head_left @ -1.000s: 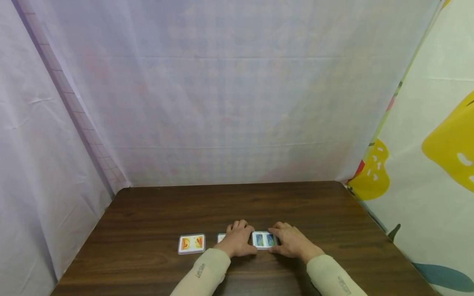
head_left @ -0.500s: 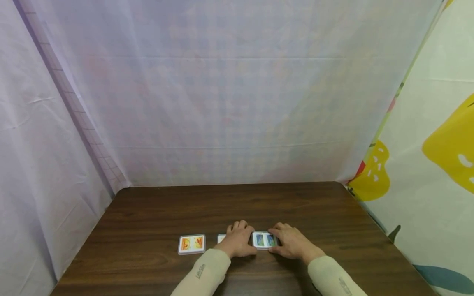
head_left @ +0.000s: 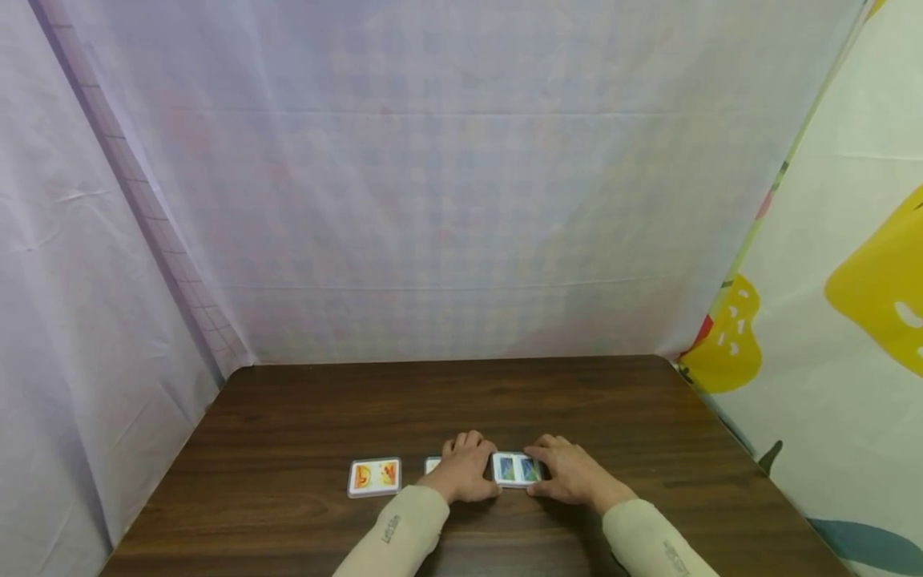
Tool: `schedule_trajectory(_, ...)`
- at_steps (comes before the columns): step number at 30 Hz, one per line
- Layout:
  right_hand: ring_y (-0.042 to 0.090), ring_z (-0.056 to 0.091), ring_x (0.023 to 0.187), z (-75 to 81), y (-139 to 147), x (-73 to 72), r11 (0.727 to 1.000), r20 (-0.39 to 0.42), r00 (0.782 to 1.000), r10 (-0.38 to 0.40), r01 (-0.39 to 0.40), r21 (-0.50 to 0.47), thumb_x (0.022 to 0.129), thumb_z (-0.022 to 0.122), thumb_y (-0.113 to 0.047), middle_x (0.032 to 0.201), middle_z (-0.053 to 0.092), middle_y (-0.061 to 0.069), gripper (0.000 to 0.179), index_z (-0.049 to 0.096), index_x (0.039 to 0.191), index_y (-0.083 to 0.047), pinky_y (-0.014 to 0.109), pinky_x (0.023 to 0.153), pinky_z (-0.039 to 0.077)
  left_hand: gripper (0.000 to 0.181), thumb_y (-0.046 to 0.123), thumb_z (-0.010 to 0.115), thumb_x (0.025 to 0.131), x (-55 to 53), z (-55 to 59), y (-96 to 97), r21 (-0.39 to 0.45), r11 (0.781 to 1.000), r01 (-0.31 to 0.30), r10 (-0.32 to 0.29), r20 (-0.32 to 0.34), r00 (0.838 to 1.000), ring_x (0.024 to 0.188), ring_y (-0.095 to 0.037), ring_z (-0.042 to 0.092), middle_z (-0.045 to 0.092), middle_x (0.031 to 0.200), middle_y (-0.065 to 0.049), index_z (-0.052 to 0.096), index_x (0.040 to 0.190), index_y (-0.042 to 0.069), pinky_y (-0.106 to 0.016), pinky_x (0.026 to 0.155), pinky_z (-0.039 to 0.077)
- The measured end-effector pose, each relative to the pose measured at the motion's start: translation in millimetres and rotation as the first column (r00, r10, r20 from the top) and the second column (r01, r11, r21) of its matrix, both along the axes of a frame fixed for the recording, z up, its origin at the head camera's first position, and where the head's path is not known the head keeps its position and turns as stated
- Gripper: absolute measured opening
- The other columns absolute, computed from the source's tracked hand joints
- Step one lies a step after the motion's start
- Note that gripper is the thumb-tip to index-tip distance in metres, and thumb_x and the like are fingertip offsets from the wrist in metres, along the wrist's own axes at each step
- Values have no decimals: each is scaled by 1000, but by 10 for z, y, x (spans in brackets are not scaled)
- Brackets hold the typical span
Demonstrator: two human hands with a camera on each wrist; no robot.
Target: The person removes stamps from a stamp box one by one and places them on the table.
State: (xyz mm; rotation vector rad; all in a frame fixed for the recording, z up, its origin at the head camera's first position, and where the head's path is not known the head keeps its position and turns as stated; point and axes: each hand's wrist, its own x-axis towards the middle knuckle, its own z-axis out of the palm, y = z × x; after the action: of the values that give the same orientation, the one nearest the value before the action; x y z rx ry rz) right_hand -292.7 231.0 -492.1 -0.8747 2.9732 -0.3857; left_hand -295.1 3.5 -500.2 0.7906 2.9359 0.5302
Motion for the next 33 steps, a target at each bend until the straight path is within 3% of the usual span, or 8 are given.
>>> schedule_trajectory(11,34,56,106,-26,16,-1,999,-1,1000,5,-5,-42,81,80,-36,116,59,12,59,63,125,-2,58,86,45,53,34,75,77,0,2,19,-3,1000,-10,10,3,1000,119,-27,43,50,121,-6,58,123,14,-52,103,33)
schedule_trajectory(22,33,55,107,-2,25,-6,995,63,998,-24,30,-95,78,83,-34,116,58,12,60,64,125,-2,56,87,46,53,38,74,83,19,23,21,-13,1000,-2,2,35,999,124,-27,41,48,126,-6,56,127,15,-53,106,30)
schedule_trajectory(33,34,55,107,-2,17,2,995,49,999,-12,17,-101,78,84,-32,116,59,12,59,64,124,-1,55,87,46,53,33,77,77,1,26,16,4,1000,-12,11,39,999,120,-27,42,49,123,-6,57,122,14,-53,104,31)
